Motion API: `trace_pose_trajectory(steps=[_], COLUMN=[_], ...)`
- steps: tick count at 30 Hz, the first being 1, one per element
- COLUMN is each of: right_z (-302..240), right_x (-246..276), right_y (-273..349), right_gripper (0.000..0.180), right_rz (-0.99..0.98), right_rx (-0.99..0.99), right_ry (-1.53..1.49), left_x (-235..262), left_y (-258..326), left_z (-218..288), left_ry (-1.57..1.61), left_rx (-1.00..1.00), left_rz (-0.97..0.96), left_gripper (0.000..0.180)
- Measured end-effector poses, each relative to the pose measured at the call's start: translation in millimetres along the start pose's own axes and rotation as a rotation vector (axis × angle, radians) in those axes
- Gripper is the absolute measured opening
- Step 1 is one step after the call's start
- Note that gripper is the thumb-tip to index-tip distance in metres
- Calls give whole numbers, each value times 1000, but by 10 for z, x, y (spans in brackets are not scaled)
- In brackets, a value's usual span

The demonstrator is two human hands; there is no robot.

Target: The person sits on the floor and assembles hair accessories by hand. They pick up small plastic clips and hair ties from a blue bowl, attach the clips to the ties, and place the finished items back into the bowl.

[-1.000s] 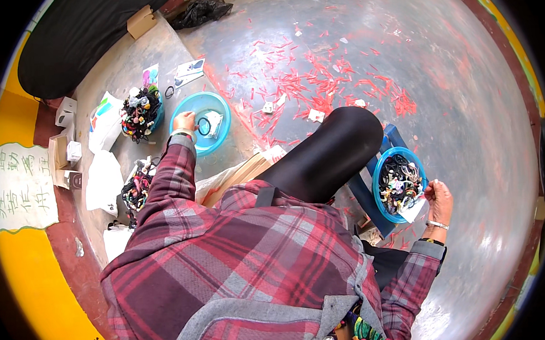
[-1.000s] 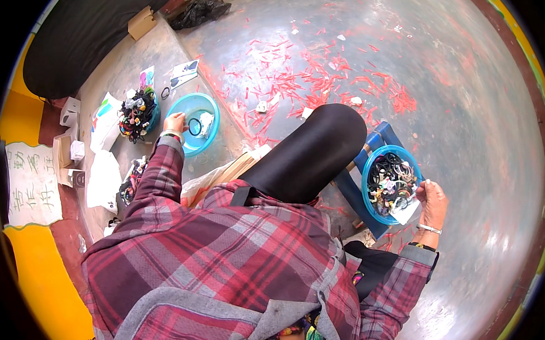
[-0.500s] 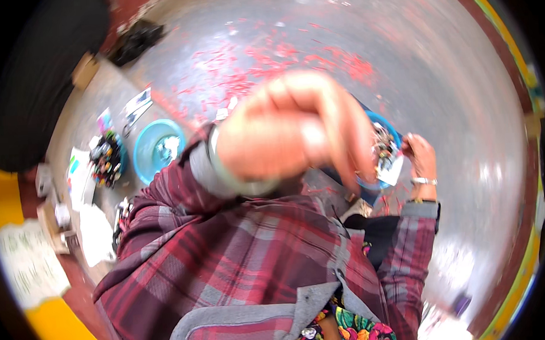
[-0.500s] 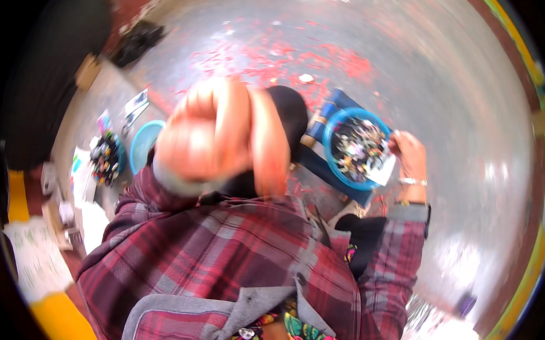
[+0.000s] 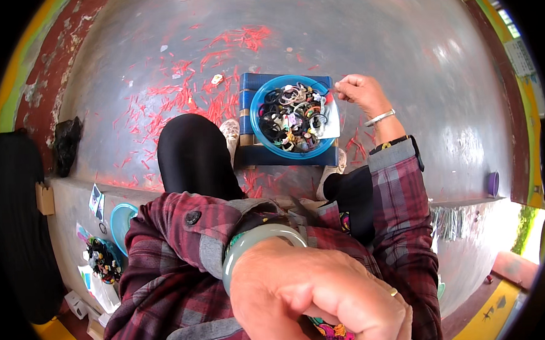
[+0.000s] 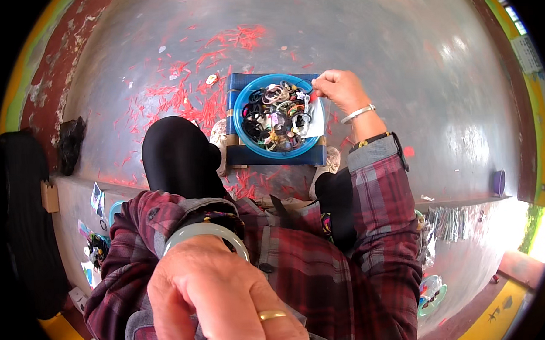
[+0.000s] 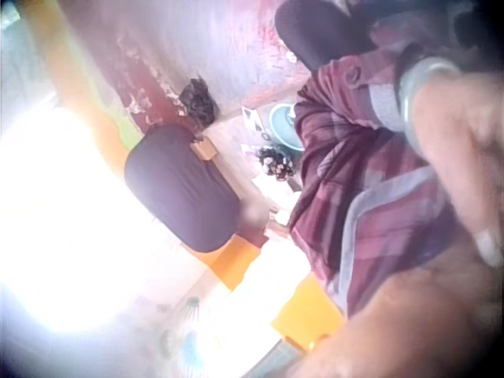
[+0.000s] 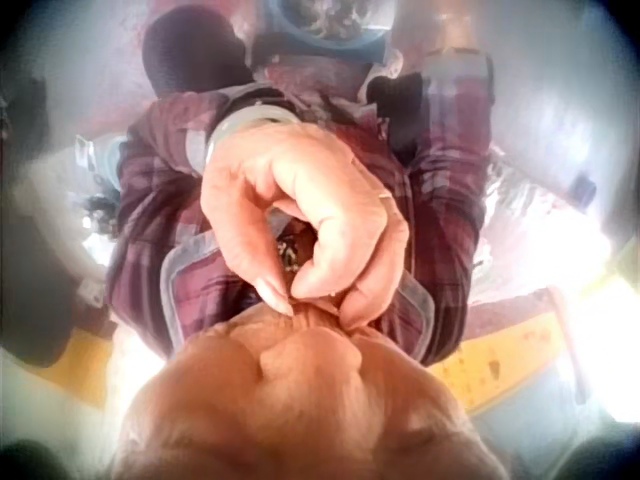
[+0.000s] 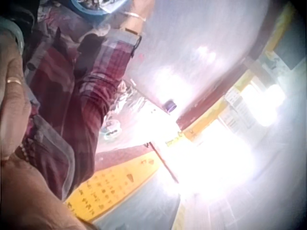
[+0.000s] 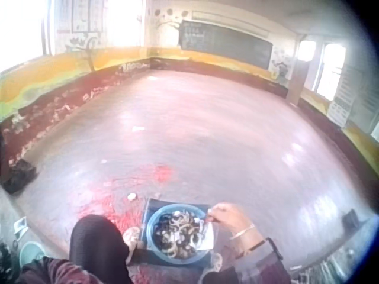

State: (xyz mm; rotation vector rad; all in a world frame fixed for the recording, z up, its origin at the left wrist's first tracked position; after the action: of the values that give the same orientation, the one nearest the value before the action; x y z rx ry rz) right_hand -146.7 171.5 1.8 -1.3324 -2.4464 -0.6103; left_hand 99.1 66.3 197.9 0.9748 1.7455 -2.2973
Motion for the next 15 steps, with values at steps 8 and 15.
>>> trace_pose_trajectory(steps=[8,15], right_z=[471,726], right_x=[-14,-181], right_y=[-199,-318], right_gripper=[24,32], right_rz=[-127,-188], right_rx=[-172,-129], right_ry=[923,1133], left_x=[68,62], left_y=[-29,-53], left_z=[-24,121], left_ry=[28,76], left_rx=[-309,-76], left_rz=[68,93], left_gripper=[12,11])
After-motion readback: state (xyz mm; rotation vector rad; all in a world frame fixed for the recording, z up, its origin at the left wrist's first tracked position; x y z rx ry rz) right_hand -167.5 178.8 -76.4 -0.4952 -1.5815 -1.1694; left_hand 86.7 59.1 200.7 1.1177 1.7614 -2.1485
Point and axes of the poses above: each hand's wrist, its own y-axis away from the middle knuckle, its own x-axis out of the back of the hand, z = x × y, the point moved 4 cm from there along -y, towards the middle knuckle, and after that the axes turned 3 degrees about y, right-handed, at the moved point
